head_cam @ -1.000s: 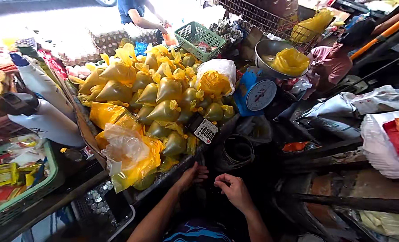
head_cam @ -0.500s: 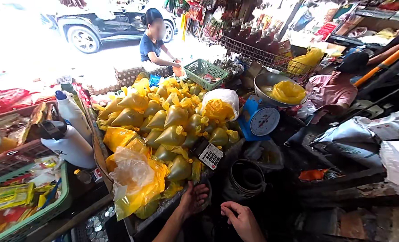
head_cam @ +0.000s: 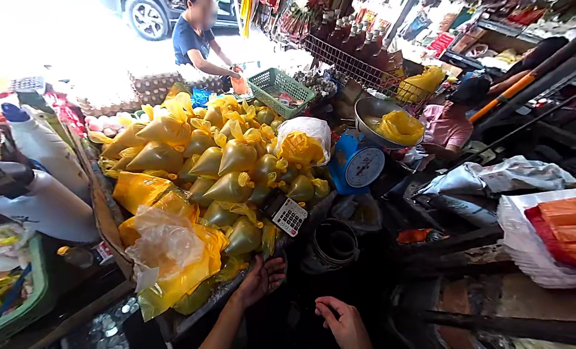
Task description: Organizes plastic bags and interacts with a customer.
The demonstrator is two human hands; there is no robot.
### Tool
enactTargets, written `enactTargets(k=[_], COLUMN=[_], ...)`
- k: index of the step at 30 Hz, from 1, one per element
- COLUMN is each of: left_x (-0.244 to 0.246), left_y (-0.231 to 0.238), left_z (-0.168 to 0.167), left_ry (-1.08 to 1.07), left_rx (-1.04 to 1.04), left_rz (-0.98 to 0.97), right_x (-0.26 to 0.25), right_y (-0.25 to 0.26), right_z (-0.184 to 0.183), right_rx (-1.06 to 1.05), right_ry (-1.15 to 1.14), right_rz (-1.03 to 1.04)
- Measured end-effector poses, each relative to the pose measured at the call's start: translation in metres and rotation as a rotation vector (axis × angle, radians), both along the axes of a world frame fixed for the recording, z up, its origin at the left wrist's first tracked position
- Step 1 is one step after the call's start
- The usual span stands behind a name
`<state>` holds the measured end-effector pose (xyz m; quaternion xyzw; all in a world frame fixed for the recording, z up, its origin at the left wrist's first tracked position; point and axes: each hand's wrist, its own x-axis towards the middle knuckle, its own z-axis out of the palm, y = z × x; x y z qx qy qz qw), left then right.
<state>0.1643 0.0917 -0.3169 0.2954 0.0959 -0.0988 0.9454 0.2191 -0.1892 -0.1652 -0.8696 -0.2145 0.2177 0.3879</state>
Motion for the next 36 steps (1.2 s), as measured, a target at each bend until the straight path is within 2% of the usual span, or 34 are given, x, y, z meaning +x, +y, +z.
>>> enactTargets(k=[13, 19, 23, 26, 31, 36], left_x=[0.002, 0.004, 0.006, 0.005, 0.008, 0.008], left_y=[0.002, -0.001, -0.002, -0.003, -0.01, -0.02], left_z=[0.002, -0.005, -0.002, -0.001, 0.009, 0.02], left_ry=[-0.055, -0.096, -0.071, -0.019, 0.071, 0.158], left_rx=[-0.018, -0.069, -0.018, -0.054, -0.011, 0.055], left_rz=[0.023, 0.044, 0.072, 0.11, 0.183, 0.18], right_x=[0.037, 0.045, 0.047, 0.052, 0.082, 0.133], right_y=[0.009, -0.011, -0.03, -0.055, -0.109, -0.176], right_z=[0.009, 0.005, 0.002, -0.004, -0.008, -0.019], right_rx=[0.027, -0.008, -0.058, -0.082, -0.066, 0.138], right_ry=[-0.144, -0.158, -0.148, -0.132, -0.13, -0.161], right_rz=[0.108, 0.072, 0.026, -0.004, -0.151, -0.5])
